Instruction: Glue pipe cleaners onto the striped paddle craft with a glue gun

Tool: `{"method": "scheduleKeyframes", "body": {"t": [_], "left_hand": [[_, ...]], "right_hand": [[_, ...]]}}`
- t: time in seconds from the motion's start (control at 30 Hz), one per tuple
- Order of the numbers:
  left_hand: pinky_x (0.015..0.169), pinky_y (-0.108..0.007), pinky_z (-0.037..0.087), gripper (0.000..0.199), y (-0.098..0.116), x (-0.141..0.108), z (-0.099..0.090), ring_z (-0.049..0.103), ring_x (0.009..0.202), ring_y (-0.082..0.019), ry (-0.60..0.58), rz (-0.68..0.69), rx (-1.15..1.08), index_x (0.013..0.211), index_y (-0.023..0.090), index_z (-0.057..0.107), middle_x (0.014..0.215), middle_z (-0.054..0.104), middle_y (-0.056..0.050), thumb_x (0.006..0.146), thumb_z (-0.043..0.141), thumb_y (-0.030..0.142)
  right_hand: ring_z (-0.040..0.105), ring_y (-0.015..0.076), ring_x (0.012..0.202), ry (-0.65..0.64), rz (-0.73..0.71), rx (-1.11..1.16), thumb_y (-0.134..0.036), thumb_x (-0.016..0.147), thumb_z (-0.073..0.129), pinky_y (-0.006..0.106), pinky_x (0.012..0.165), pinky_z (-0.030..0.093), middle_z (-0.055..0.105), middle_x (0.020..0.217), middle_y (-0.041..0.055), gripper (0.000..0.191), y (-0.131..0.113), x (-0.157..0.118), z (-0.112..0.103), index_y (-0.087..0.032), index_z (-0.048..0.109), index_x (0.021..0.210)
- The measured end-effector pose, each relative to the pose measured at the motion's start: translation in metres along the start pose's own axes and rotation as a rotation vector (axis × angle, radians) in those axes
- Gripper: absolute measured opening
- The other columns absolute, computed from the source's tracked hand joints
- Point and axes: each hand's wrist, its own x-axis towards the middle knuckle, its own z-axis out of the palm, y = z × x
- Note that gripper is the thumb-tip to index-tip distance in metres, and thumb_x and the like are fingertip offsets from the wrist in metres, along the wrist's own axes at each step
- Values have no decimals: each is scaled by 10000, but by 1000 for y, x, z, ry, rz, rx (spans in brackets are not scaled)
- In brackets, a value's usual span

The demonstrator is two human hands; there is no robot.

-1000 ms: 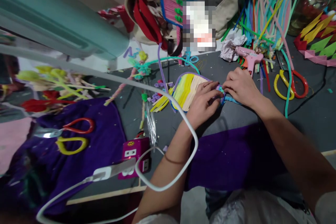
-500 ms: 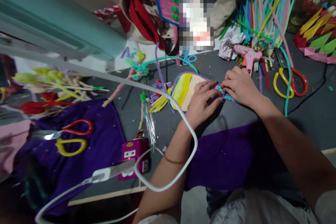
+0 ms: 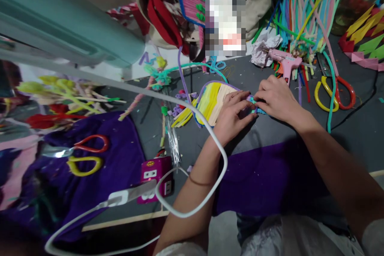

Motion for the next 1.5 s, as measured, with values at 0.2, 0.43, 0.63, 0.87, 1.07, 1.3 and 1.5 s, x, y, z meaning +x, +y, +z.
{"method": "scheduleKeyframes", "body": {"t": [0.2,0.43,0.63,0.87,1.07,1.3,1.5], "left_hand": [[1180,-548,430,145,3,-1,-2,547,1370,-299,6,-13,-31,1058,234,754,1446,663,-98,969,710,340],[1183,-551,426,120,3,1,-2,545,1364,-298,0,-24,-28,1046,236,752,1446,659,-89,957,708,304],[1180,-559,429,118,4,1,-3,546,1364,-298,-9,-32,-22,1040,243,739,1440,661,-84,954,703,314],[1180,-578,432,120,6,1,-5,540,1376,-313,-19,-47,-29,1034,255,739,1441,655,-86,933,711,311],[1183,-576,432,121,8,1,-4,537,1374,-314,-19,-59,-21,1028,251,731,1440,654,-85,914,717,287],[1188,-567,427,121,7,1,-5,533,1375,-304,-24,-46,-22,1043,242,734,1449,645,-87,945,687,296],[1187,-565,427,94,6,1,-4,542,1366,-296,-11,-43,-13,1019,244,728,1434,653,-82,957,672,288]], "right_hand": [[472,301,1049,-11,9,-28,-270,1011,641,412,783,253,695,1077,131,192,-4,-1,-3,-175,800,1057],[484,306,1056,-7,20,-38,-281,1017,638,409,781,250,696,1071,131,196,-5,0,-2,-184,803,1059],[482,307,1052,3,19,-28,-277,1009,649,408,782,254,691,1064,136,182,-5,-1,-2,-190,805,1046],[475,307,1041,12,4,-20,-275,1023,615,421,782,258,687,1055,138,207,-4,-1,-2,-190,803,1028],[473,308,1044,22,6,-25,-274,1023,614,421,780,251,683,1052,136,206,-4,-1,0,-191,802,1020],[473,306,1044,15,9,-36,-274,1018,624,421,779,258,682,1054,135,203,-5,-1,0,-181,804,1034],[477,309,1041,24,7,-25,-264,1016,622,421,778,257,683,1039,134,195,-5,-1,-1,-193,804,1021]]}}
